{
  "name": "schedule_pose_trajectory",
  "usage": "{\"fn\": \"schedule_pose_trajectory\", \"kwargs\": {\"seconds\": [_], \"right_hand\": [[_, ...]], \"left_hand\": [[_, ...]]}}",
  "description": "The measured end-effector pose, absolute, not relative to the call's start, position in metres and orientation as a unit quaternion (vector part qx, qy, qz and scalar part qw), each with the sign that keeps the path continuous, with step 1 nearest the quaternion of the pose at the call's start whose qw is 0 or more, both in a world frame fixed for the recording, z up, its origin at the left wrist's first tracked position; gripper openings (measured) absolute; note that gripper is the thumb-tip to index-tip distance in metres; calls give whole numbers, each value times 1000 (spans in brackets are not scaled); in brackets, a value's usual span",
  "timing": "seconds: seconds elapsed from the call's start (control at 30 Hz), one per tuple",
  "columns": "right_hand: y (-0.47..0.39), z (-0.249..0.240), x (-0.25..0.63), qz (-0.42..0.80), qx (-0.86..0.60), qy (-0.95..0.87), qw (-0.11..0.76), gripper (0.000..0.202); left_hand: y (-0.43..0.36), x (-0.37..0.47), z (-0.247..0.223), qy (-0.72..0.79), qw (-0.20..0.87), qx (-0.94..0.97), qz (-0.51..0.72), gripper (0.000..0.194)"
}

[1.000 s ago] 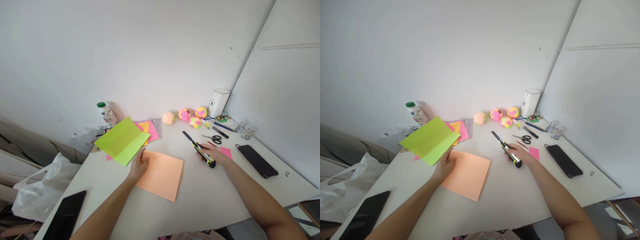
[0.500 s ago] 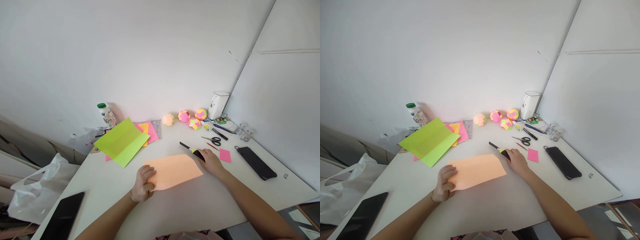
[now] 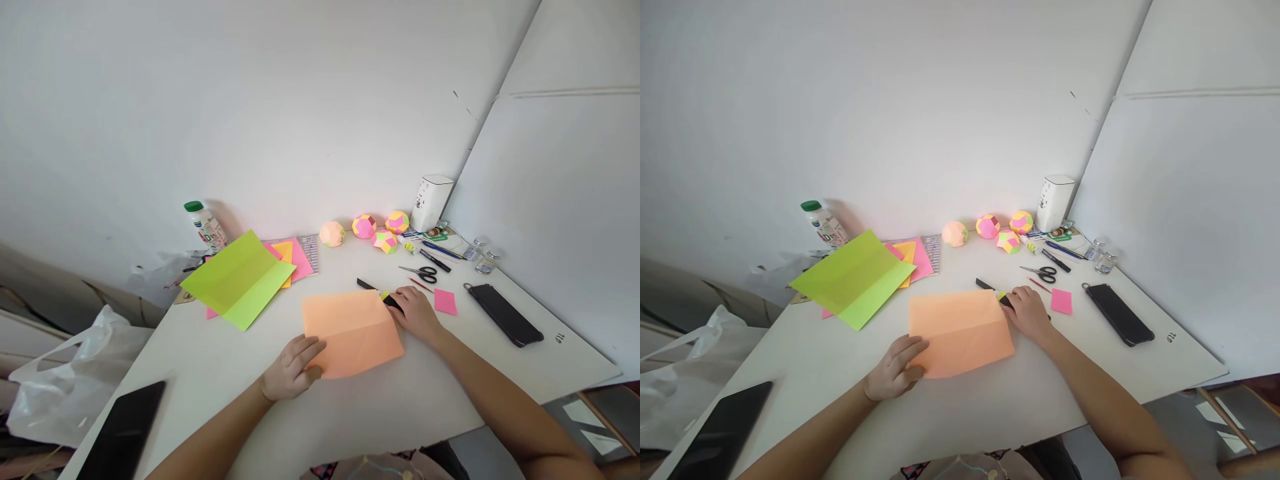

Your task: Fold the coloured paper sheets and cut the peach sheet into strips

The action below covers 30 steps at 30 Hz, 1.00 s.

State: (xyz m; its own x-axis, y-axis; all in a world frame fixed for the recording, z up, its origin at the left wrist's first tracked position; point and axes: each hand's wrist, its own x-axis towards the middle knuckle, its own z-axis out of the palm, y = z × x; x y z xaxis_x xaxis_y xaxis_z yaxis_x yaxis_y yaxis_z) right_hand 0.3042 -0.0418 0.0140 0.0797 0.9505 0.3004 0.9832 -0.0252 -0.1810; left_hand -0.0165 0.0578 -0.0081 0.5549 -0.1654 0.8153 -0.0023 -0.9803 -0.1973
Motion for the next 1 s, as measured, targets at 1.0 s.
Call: {"fn": "schedule_pose_trajectory", "kwargs": {"seconds": [1.0], "right_hand": [[-43,11,286,333,-670,-478,461,50]], "left_hand": [[38,-10,-1,72,131,-876,-459,15]]}}
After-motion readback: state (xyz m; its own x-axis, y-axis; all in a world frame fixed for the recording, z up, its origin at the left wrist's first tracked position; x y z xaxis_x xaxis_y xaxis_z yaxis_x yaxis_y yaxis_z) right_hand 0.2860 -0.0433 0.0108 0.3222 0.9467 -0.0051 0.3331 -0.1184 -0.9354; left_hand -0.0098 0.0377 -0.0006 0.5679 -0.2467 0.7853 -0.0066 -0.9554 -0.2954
